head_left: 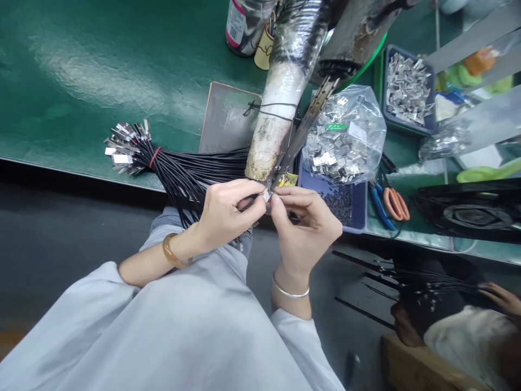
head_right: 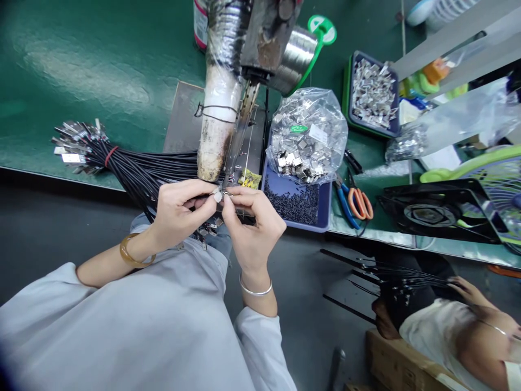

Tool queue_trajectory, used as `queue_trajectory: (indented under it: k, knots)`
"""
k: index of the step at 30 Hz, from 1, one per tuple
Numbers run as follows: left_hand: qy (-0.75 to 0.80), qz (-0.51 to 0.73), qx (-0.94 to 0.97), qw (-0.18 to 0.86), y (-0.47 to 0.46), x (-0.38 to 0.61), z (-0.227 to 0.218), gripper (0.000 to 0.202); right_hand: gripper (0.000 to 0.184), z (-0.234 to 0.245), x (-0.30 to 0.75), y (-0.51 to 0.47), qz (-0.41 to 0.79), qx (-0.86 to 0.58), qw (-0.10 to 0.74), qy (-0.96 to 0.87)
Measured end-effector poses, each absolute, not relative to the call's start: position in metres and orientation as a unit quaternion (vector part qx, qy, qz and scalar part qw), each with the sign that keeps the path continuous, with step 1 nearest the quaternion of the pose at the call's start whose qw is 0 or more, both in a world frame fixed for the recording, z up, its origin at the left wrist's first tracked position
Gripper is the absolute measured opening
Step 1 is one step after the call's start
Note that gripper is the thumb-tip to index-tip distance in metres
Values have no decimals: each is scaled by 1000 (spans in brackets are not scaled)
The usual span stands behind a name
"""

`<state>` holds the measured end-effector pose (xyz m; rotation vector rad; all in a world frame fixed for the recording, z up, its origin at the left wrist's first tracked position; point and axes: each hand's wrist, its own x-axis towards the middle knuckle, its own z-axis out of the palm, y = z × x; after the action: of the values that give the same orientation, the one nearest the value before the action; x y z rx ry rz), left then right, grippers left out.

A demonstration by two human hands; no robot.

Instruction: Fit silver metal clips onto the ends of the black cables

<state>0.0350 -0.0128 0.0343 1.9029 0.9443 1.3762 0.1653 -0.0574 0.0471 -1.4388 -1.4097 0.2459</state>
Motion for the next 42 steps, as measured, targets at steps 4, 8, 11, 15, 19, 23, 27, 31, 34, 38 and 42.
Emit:
queue_trajectory:
  k: [4,8,11,15,19,23,27,31,34,38,42]
  knots:
    - [365,512,714,307,-14,34,34,19,12,48,166,-58,114,-615,508,-592]
    - [370,500,719,311,-16,34,32,21,14,47,167,-58,130,-619,497,-594]
    - [371,503,719,304,-16,34,32,23,13,49,167,-56,137,-616,503,-591]
    - [371,515,711,302,-15,35,34,21,13,54,168,-55,142,-611,512,-586]
    - [380,514,705,308,-15,36,35,18,13,57,170,-57,136,-612,491,-605]
    - [374,499,716,313,-17,36,35,23,14,57,171,-61,102,-608,469,-632]
    - [375,491,719,319,-17,35,35,23,15,56,171,-62,74,-592,461,-656]
    - [376,490,718,321,-17,35,36,21,15,55,171,-61,64,-586,465,-660]
    - [378,483,719,326,-18,34,37,20,13,55,172,-64,85,-588,468,-654]
    - [369,458,724,361,-17,28,39,17,5,56,176,-73,82,-599,509,-613]
    - [324,404,759,394,-16,13,40,17,12,66,187,-80,-159,-557,632,-515]
